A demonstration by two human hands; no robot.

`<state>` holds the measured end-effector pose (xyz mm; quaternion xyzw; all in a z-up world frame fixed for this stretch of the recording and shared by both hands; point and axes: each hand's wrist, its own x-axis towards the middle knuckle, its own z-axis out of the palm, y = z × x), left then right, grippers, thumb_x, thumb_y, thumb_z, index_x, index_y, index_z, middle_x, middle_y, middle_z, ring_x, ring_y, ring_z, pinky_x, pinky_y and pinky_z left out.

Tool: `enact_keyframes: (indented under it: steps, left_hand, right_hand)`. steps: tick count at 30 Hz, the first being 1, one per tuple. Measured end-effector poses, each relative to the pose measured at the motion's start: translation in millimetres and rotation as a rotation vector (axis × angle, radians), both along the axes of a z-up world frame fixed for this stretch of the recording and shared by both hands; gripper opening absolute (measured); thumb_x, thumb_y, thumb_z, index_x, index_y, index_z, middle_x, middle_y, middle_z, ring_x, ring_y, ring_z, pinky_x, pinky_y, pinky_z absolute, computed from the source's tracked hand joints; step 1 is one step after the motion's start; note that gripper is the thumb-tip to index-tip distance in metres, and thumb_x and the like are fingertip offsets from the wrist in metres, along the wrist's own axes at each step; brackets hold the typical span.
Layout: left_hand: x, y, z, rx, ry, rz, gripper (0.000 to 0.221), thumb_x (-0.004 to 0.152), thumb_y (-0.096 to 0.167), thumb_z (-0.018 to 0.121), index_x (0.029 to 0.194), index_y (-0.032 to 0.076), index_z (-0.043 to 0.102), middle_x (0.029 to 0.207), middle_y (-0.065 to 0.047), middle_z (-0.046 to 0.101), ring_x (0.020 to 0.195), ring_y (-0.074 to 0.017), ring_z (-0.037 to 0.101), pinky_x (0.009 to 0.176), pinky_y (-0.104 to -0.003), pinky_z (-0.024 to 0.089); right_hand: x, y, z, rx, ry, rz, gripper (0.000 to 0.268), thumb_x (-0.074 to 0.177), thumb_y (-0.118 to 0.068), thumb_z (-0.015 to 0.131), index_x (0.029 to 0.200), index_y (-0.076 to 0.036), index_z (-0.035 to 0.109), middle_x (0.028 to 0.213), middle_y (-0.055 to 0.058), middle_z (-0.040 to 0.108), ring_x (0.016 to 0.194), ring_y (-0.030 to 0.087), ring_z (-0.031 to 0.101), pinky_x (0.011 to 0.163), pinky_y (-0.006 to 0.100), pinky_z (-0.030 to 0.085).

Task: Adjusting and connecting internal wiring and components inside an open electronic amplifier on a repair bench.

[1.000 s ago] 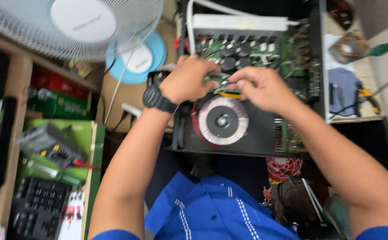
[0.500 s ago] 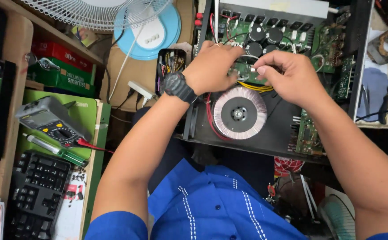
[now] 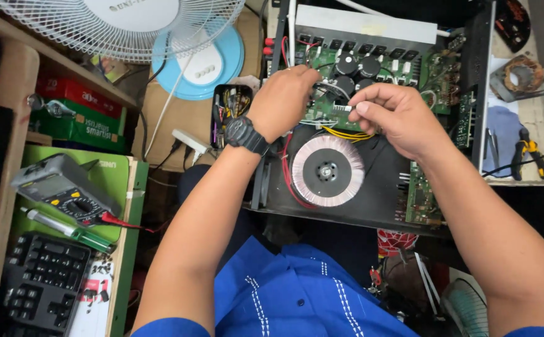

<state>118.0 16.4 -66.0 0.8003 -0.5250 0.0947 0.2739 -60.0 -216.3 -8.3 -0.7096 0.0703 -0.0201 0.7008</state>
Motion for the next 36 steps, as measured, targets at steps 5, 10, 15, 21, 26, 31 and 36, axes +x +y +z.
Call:
enact_keyframes:
  steps: [5, 10, 15, 21, 26, 31, 36]
  left_hand:
    - [-3, -1, 1, -0.033, 0.012, 0.014, 0.013, 0.11, 0.003, 0.07, 0.12, 0.01, 0.075, 0.101, -0.01, 0.074, 0.091, -0.0352, 0.079, 0.085, -0.044, 0.066]
    - [-5, -2, 0, -0.049, -0.002, 0.048, 0.017, 0.112, -0.001, 0.068, 0.123, 0.009, 0.075, 0.106, -0.012, 0.075, 0.096, -0.0336, 0.08, 0.09, -0.043, 0.067]
    - [-3, -1, -3, -0.042, 0.044, 0.031, 0.023, 0.113, -0.002, 0.07, 0.135, 0.004, 0.074, 0.12, -0.017, 0.077, 0.109, -0.036, 0.081, 0.1, -0.049, 0.069]
    - [-2, -4, -13, -0.077, 0.081, 0.04, 0.026, 0.118, 0.0, 0.062, 0.14, 0.007, 0.072, 0.122, -0.014, 0.073, 0.108, -0.0302, 0.077, 0.103, -0.046, 0.068]
    - [-4, -6, -18, -0.064, 0.046, 0.052, 0.023, 0.116, 0.002, 0.065, 0.138, 0.007, 0.071, 0.123, -0.013, 0.073, 0.116, -0.0305, 0.076, 0.106, -0.045, 0.066]
    - [-6, -5, -16, -0.077, 0.072, 0.039, 0.024, 0.118, 0.0, 0.063, 0.141, 0.005, 0.069, 0.124, -0.015, 0.071, 0.112, -0.0288, 0.074, 0.107, -0.045, 0.065]
    - [-7, -2, -15, -0.059, 0.009, 0.062, 0.022, 0.116, 0.003, 0.064, 0.137, 0.01, 0.069, 0.119, -0.009, 0.068, 0.111, -0.0241, 0.072, 0.097, -0.038, 0.064]
  right_hand:
    - [6, 12, 8, -0.23, -0.076, 0.043, 0.019, 0.108, 0.003, 0.08, 0.127, 0.003, 0.081, 0.097, 0.016, 0.08, 0.084, 0.014, 0.078, 0.063, 0.025, 0.064]
    - [24, 30, -5, -0.796, -0.345, 0.14, 0.011, 0.105, -0.008, 0.088, 0.115, -0.012, 0.089, 0.102, 0.01, 0.085, 0.1, 0.035, 0.084, 0.081, 0.044, 0.064]
    - [50, 37, -49, -1.296, -0.323, 0.244, 0.011, 0.114, -0.017, 0.075, 0.112, -0.01, 0.083, 0.095, 0.009, 0.082, 0.091, 0.035, 0.083, 0.08, 0.046, 0.067]
    - [58, 29, -36, -1.478, -0.249, 0.293, 0.016, 0.114, -0.03, 0.07, 0.108, -0.02, 0.081, 0.095, 0.002, 0.078, 0.093, 0.037, 0.083, 0.075, 0.051, 0.067]
    - [67, 27, -33, -1.42, -0.221, 0.285, 0.017, 0.114, -0.035, 0.069, 0.107, -0.022, 0.077, 0.097, 0.0, 0.077, 0.099, 0.037, 0.082, 0.078, 0.053, 0.066]
    - [68, 36, -33, -1.52, -0.215, 0.276, 0.02, 0.115, -0.035, 0.063, 0.106, -0.025, 0.078, 0.096, -0.004, 0.075, 0.093, 0.035, 0.081, 0.074, 0.052, 0.066]
    - [63, 44, -33, -1.673, -0.182, 0.286, 0.022, 0.115, -0.037, 0.061, 0.102, -0.03, 0.077, 0.096, -0.013, 0.074, 0.091, 0.028, 0.081, 0.071, 0.047, 0.065]
